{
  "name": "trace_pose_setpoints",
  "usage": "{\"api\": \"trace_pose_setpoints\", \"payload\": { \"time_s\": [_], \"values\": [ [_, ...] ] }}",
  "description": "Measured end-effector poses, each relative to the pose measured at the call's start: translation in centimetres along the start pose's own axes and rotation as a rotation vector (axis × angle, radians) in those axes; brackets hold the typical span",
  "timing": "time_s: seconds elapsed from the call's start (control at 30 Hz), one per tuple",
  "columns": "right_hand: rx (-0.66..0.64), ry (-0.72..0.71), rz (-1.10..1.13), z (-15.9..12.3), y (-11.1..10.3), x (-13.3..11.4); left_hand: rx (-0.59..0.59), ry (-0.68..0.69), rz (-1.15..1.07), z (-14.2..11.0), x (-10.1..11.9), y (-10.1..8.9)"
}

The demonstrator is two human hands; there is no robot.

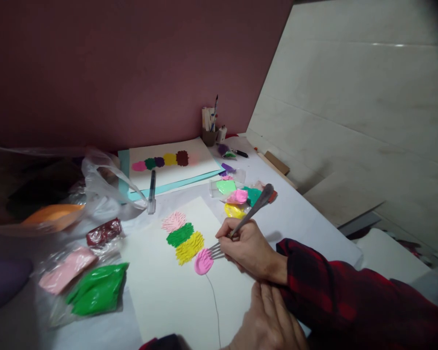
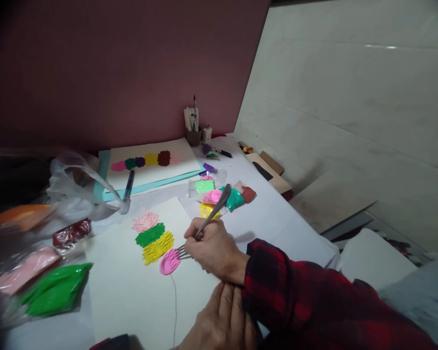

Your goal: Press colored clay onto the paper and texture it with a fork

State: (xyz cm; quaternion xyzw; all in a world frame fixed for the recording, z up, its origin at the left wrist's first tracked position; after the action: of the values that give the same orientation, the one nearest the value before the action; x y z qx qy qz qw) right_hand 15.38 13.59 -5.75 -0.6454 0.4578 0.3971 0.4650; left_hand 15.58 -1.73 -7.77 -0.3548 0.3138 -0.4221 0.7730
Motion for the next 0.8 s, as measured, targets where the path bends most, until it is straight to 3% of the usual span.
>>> {"api": "trace_pose_setpoints", "payload": {
  "time_s": [0.27, 0.4, 0.57, 0.8],
  "values": [
    [0.009, -0.022, 0.01, -0.1, -0.1, -0.5, 0.029, 0.004, 0.042, 0.3, -0.3, -0.8],
    [0.009, -0.071, -0.063, 0.0, -0.1, -1.1, -0.007, 0.001, 0.038, 0.2, -0.2, -0.5],
    [0.011, -0.134, -0.116, 0.2, -0.1, -1.1, 0.039, 0.008, 0.04, 0.0, 0.2, -0.1],
    [0.003, -0.097, -0.122, 0.2, -0.1, -1.0, 0.07, -0.024, 0.026, -0.2, 0.0, -0.2]
  ]
}}
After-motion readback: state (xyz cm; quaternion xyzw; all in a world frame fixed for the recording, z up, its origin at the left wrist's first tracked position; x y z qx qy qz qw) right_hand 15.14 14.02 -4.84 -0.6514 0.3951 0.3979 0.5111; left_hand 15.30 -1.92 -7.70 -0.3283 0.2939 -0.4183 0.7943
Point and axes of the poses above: each hand's wrist, its own z-axis towards the middle knuckle, its own y-axis out of the palm, x = y × z, the point moved 8 cm from there along z, towards the middle knuckle, and after that the axes turned 1 degree about x, right-handed, at the moved point
